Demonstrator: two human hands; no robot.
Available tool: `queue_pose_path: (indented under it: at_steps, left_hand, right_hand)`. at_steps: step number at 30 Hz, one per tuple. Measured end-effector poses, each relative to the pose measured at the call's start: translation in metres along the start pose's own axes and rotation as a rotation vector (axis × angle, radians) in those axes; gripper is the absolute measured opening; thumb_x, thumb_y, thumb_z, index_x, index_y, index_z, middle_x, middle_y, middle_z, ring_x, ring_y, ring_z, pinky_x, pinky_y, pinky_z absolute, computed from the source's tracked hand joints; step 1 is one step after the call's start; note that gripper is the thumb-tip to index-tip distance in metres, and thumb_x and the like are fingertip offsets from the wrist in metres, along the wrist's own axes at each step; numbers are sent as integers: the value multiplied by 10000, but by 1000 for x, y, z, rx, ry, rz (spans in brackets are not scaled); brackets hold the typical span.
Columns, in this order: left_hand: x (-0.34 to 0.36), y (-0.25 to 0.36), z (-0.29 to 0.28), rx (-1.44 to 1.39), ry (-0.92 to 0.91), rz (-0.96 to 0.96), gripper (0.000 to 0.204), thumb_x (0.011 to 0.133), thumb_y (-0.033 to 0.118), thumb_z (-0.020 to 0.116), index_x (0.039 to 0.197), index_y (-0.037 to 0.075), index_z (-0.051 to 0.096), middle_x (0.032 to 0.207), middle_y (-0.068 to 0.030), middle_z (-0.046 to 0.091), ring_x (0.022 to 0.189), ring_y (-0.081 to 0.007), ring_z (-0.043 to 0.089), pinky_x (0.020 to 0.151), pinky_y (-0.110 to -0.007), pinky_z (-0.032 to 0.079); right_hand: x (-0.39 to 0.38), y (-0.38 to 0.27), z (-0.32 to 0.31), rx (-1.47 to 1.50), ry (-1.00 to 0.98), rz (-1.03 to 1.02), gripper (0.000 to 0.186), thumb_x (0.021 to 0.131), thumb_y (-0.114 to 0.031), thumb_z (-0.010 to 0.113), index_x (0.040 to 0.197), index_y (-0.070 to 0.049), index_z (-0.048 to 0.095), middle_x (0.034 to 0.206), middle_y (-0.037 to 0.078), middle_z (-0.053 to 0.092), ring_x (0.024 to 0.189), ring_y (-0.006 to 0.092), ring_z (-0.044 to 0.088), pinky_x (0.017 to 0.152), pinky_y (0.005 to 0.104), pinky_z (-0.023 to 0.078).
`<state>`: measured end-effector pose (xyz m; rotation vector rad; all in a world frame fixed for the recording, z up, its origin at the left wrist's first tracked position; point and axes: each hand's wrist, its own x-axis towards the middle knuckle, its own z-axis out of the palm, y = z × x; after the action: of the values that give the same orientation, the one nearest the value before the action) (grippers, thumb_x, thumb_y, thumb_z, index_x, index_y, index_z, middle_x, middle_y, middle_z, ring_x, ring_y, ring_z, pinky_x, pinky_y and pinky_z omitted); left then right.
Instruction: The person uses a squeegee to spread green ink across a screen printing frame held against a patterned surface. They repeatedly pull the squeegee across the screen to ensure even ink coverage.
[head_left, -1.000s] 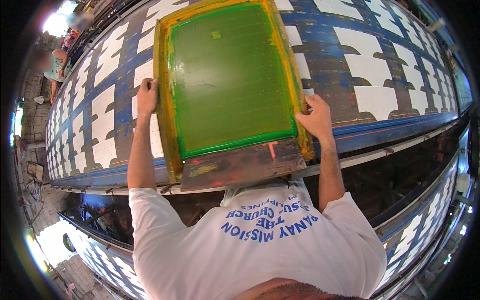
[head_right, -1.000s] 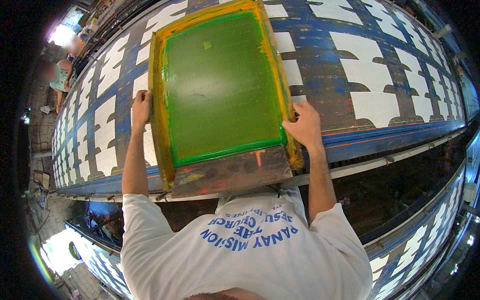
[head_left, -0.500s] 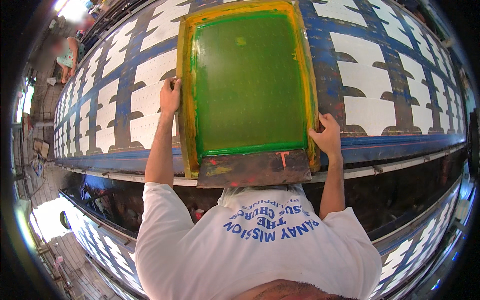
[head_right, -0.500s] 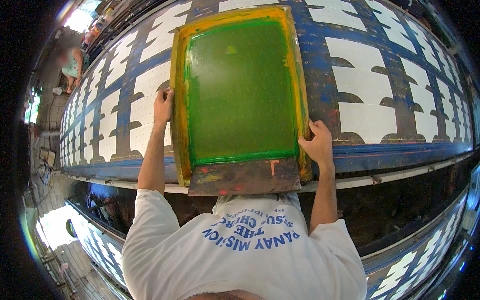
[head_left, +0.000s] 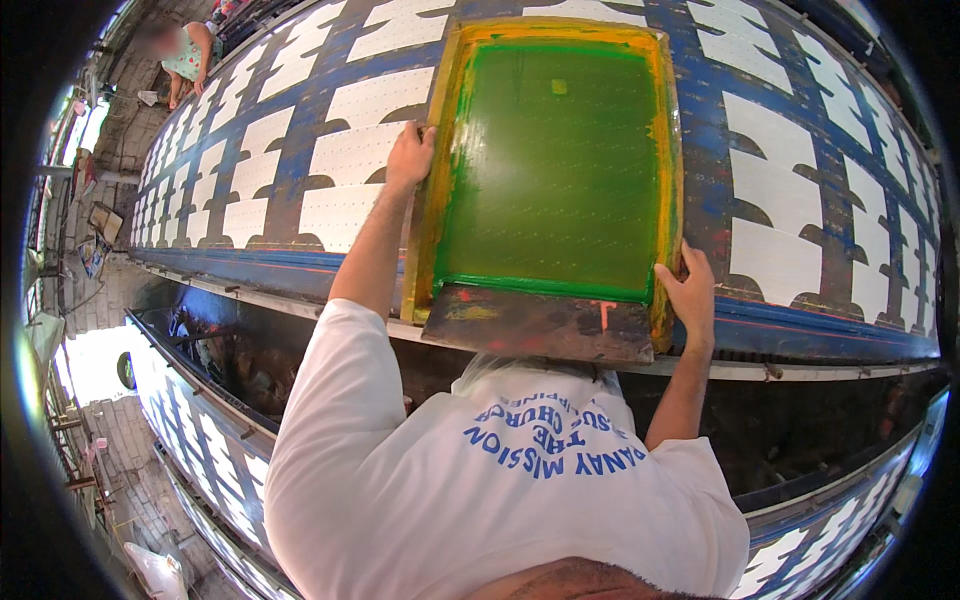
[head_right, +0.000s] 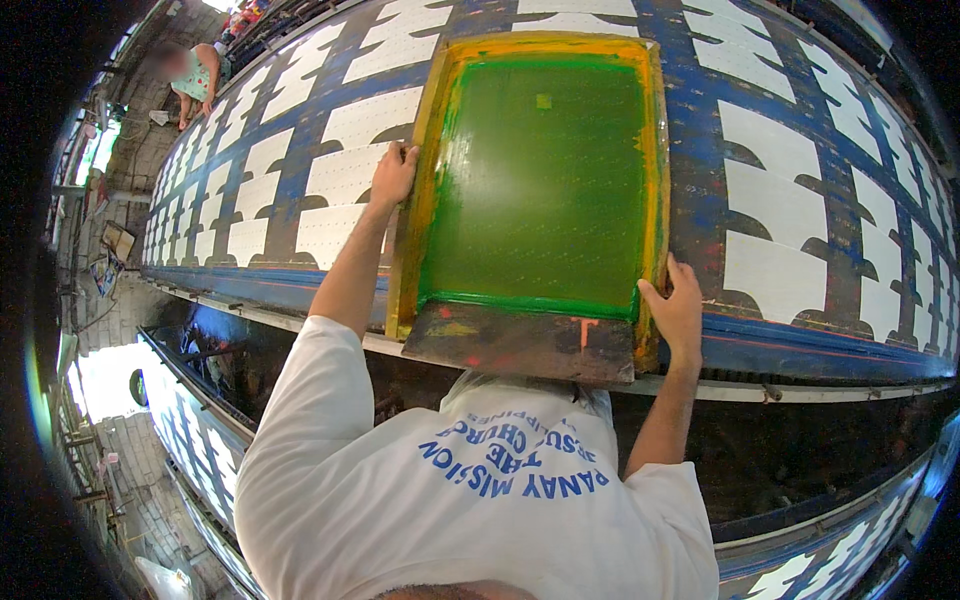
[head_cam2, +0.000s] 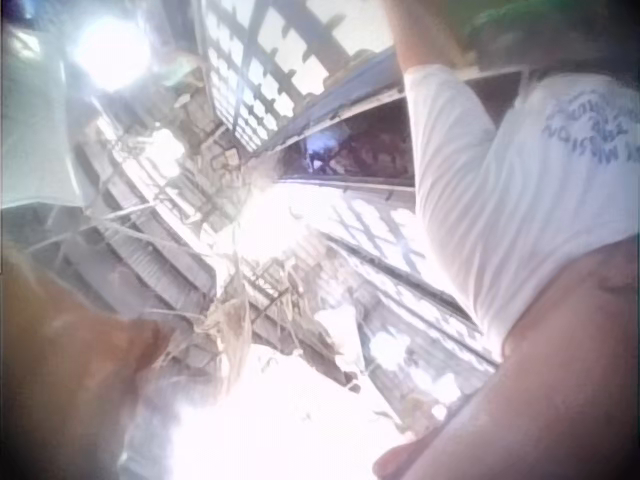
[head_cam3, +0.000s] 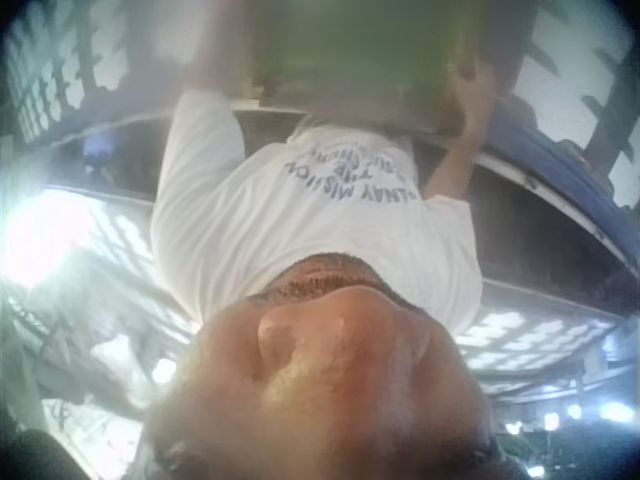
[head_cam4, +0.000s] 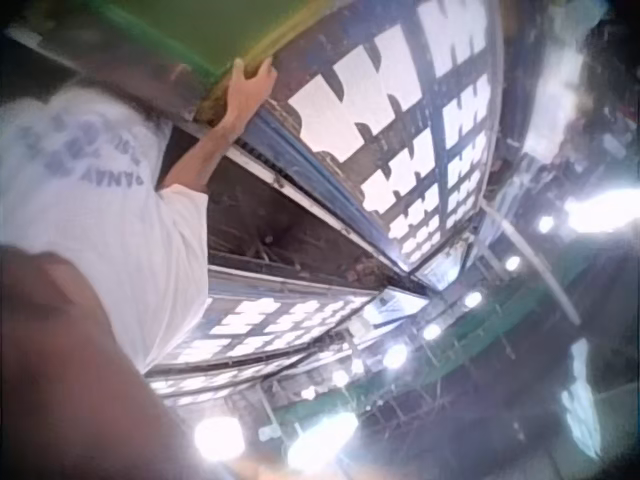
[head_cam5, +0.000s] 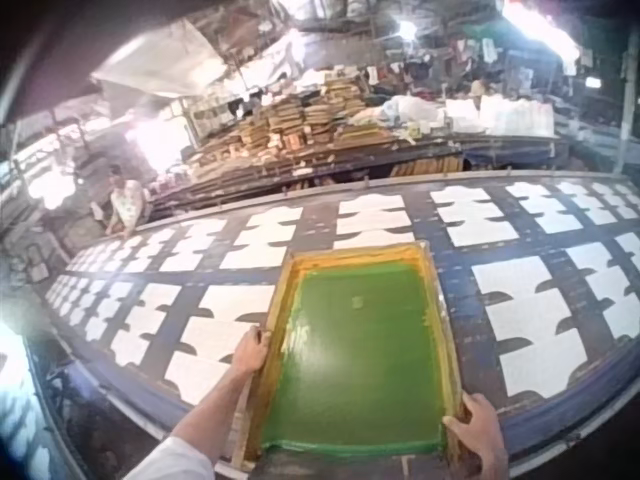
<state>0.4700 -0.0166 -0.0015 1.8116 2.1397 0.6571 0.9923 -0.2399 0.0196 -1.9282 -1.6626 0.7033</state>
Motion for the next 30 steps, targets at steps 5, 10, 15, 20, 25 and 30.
queue_pose_path:
  at_steps: [5, 10, 15, 20, 25, 30]
  left_hand:
    - [-1, 3, -2, -24, -32, 0, 467, 1074, 442, 566, 1263, 18, 622, 1249, -264, 711, 1208, -456, 660, 1022, -540, 517]
    - [-2, 4, -5, -61, -31, -49, 484, 1045, 476, 594, 1247, 39, 642, 1227, -258, 726, 1190, -450, 673, 1013, -542, 524]
    - [3, -1, -1, -70, -14, -10, 513, 1027, 505, 603, 1264, 53, 657, 1203, -236, 746, 1180, -431, 688, 1018, -525, 535]
    - [6, -8, 7, -122, -13, 11, 527, 1027, 509, 590, 1293, 62, 670, 1200, -228, 749, 1178, -416, 701, 1001, -521, 553]
    - [7, -10, 11, -124, 30, 23, 560, 1051, 552, 548, 1307, 69, 666, 1213, -238, 748, 1186, -437, 689, 1008, -535, 537]
    - [2, -3, 8, -67, 7, 23, 550, 1062, 542, 523, 1324, 77, 657, 1224, -248, 738, 1160, -452, 699, 996, -557, 549]
  right_hand:
    - [-29, -44, -4, -87, 157, -16, 724, 950, -367, 819, 1532, -24, 559, 1530, 193, 544, 1423, 370, 534, 1167, 481, 471]
    - [-66, -119, 19, 91, -369, -353, 565, 907, -287, 845, 1387, -37, 684, 1462, 174, 609, 1380, 360, 564, 1136, 445, 490]
    - [-99, -161, 57, -178, -618, -617, 559, 836, -154, 834, 1360, -24, 686, 1427, 177, 636, 1329, 350, 598, 1123, 443, 501]
    - [-101, -171, 63, -282, -501, -603, 501, 829, -42, 727, 1328, -19, 690, 1328, 198, 670, 1274, 372, 624, 1096, 457, 524]
    - [-92, -177, 83, -506, -273, -460, 478, 796, -10, 715, 1270, -70, 715, 1236, 91, 743, 1174, 306, 698, 990, 457, 564]
    - [-91, -183, 86, -493, -197, -421, 428, 740, 5, 730, 1159, -76, 769, 1154, 99, 785, 1094, 286, 739, 935, 436, 579]
